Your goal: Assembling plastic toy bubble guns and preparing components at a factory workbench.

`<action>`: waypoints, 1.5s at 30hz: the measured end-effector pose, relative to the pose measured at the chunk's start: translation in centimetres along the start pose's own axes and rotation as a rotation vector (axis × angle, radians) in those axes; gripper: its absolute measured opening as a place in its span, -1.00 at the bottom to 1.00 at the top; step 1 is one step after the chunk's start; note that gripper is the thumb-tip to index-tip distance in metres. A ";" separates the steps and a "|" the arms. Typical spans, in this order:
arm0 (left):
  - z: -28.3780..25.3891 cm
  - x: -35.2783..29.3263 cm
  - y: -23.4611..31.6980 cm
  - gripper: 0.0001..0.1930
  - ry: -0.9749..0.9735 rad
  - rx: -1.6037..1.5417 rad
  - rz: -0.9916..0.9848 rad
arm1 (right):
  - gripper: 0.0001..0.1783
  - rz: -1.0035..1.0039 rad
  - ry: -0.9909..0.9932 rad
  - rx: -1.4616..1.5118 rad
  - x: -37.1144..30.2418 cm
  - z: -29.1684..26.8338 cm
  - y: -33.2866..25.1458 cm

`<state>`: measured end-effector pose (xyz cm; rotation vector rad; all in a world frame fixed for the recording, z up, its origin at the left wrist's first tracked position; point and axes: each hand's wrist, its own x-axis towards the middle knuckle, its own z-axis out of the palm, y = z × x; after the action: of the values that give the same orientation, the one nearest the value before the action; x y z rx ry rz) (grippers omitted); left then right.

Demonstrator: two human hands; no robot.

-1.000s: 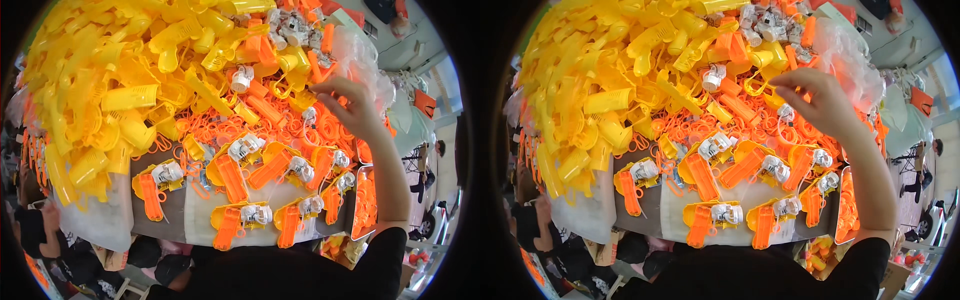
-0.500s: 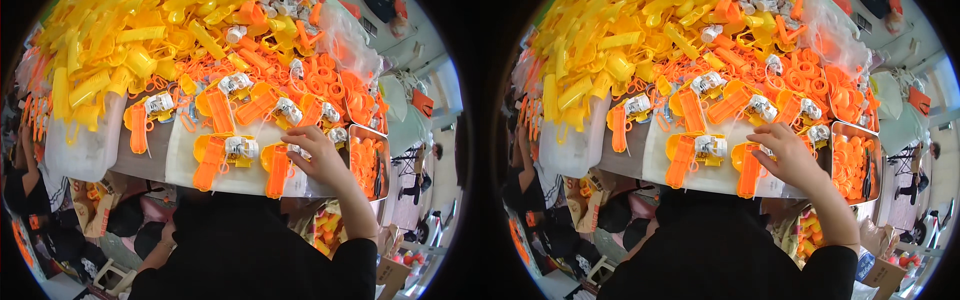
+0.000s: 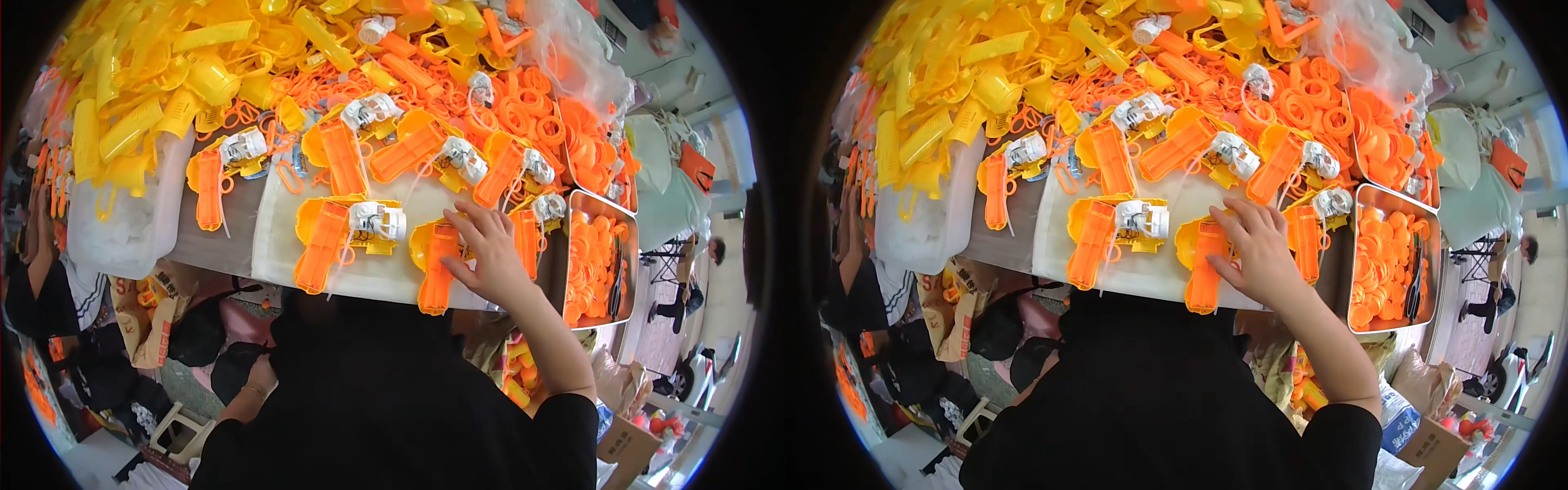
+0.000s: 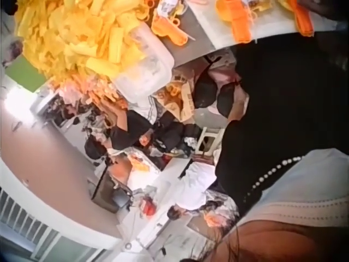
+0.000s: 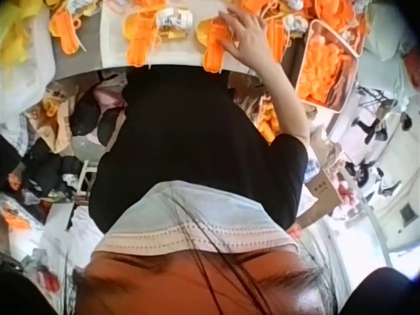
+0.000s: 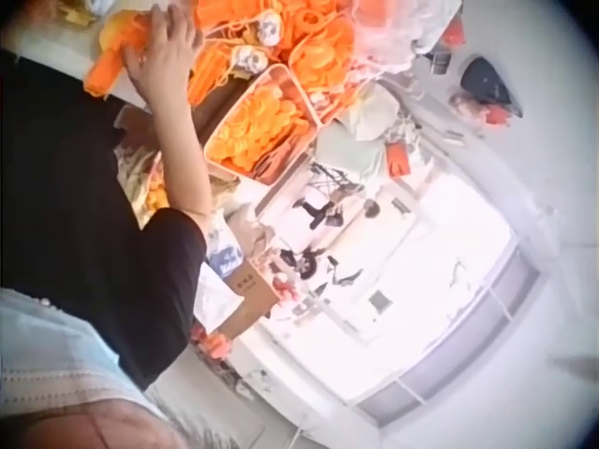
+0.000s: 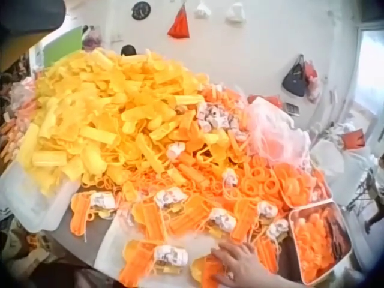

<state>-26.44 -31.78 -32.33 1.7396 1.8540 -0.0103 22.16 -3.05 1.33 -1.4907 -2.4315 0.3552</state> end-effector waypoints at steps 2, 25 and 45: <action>-3.7 -0.3 3.6 -0.74 -0.122 0.009 -0.031 | -0.39 -0.003 0.028 -0.003 0.7 1.2 -0.3; -7.2 -5.2 5.9 -0.79 0.147 -0.066 -0.031 | -0.17 -0.207 -0.120 -0.003 9.6 3.2 -6.6; -16.2 2.9 8.8 -0.81 -0.170 -0.021 0.066 | -0.18 -0.089 0.017 0.052 5.2 1.8 -5.6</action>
<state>-24.87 -21.55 -16.84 1.7288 1.6690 -0.1091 14.64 -1.03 2.09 -1.3531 -2.4464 0.3829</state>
